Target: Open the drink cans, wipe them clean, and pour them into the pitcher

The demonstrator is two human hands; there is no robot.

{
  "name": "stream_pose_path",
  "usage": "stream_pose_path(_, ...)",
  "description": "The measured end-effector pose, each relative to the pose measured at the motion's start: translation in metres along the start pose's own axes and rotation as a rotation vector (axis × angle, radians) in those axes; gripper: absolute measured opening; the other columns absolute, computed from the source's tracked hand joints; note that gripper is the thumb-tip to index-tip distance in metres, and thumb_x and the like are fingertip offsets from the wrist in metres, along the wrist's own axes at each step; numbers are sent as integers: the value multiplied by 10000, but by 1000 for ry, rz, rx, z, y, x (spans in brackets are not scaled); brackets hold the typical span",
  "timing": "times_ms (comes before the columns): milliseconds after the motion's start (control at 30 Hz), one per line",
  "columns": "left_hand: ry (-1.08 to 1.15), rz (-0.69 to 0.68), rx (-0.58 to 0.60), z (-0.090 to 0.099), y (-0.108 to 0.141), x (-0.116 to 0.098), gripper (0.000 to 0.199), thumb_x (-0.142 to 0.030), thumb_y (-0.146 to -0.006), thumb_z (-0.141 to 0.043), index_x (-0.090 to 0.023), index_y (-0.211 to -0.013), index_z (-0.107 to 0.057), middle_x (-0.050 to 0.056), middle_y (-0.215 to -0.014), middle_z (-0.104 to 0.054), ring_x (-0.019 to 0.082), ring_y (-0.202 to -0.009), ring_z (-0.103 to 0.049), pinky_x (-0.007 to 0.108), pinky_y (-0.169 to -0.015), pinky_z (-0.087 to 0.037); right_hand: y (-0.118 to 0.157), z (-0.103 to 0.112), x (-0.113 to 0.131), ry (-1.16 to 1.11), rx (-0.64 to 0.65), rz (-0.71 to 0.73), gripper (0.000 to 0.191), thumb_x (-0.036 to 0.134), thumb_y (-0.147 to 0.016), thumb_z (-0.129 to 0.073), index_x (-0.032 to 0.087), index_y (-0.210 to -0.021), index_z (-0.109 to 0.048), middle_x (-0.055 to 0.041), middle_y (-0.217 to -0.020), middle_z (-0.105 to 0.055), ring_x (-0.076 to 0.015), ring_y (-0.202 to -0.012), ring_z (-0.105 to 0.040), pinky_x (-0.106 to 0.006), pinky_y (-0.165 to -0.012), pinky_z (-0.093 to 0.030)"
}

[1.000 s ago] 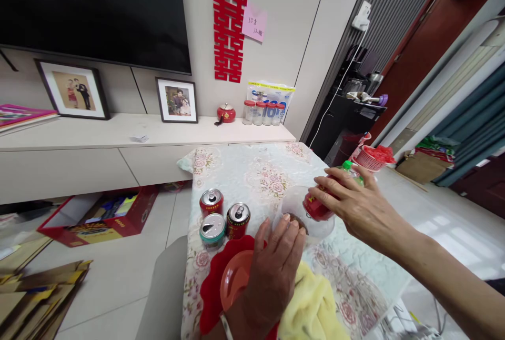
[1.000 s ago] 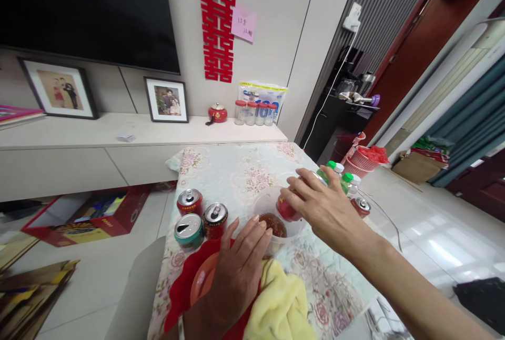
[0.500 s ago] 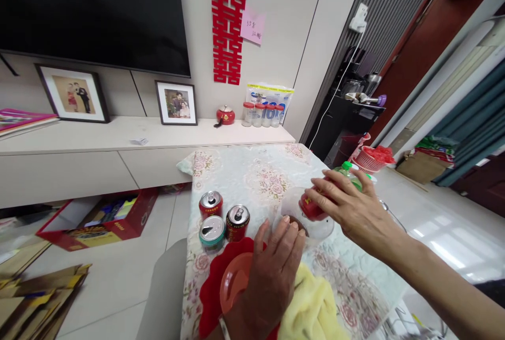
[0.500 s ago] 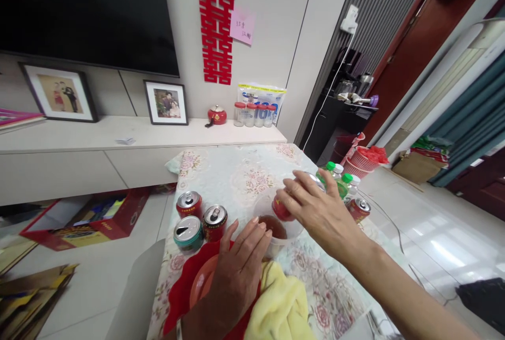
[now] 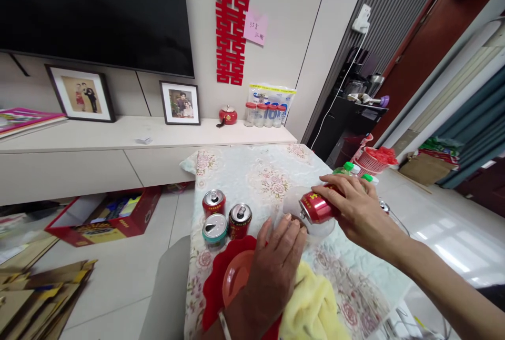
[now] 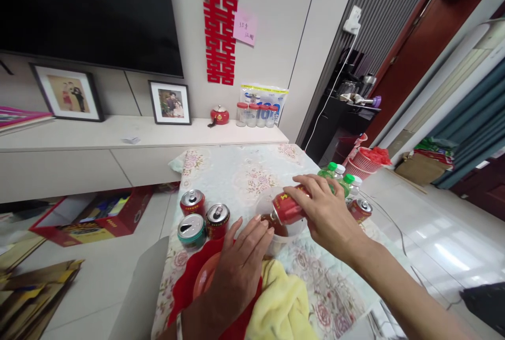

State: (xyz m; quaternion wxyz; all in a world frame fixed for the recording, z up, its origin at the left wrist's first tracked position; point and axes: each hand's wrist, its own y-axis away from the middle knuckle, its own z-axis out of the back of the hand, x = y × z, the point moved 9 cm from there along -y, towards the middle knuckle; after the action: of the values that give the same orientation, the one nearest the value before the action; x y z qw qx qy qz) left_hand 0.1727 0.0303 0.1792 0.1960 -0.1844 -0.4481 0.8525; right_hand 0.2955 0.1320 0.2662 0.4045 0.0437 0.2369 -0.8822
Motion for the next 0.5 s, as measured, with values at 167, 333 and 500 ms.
stream_pose_path(167, 82, 18, 66, 6, -6, 4, 522, 8, -945, -390, -133, -1415, -569, 84, -1421, -697, 217, -1421, -569, 443, -1191, -500, 10, 8, -19, -275, -60, -113, 529, 244, -934, -649, 290, -1447, -524, -117, -1360, -646, -310, -1268, -616, -558, -1040, -522)
stream_pose_path(333, 245, 288, 46, 25, -6, 15, 557, -88, -943, -475, -174, -1493, -469, 145, -1475, -634, 246, -1427, -574, 428, -1116, -589, 51, 23, -23, -488, -101, -268, 674, 453, -914, -720, 360, -1537, -478, -82, -1478, -651, -339, -1302, -662, -473, -964, -631)
stream_pose_path(500, 453, 290, 205, 37, 10, 3, 849, -352, -917, -716, -238, -1639, -283, 116, -1411, -692, 240, -1212, -726, 317, -914, -674, 105, -7, 21, -824, 49, -238, 786, 539, -781, -812, 432, -1516, -556, -54, -1377, -735, -383, -1124, -758, -436, -815, -686)
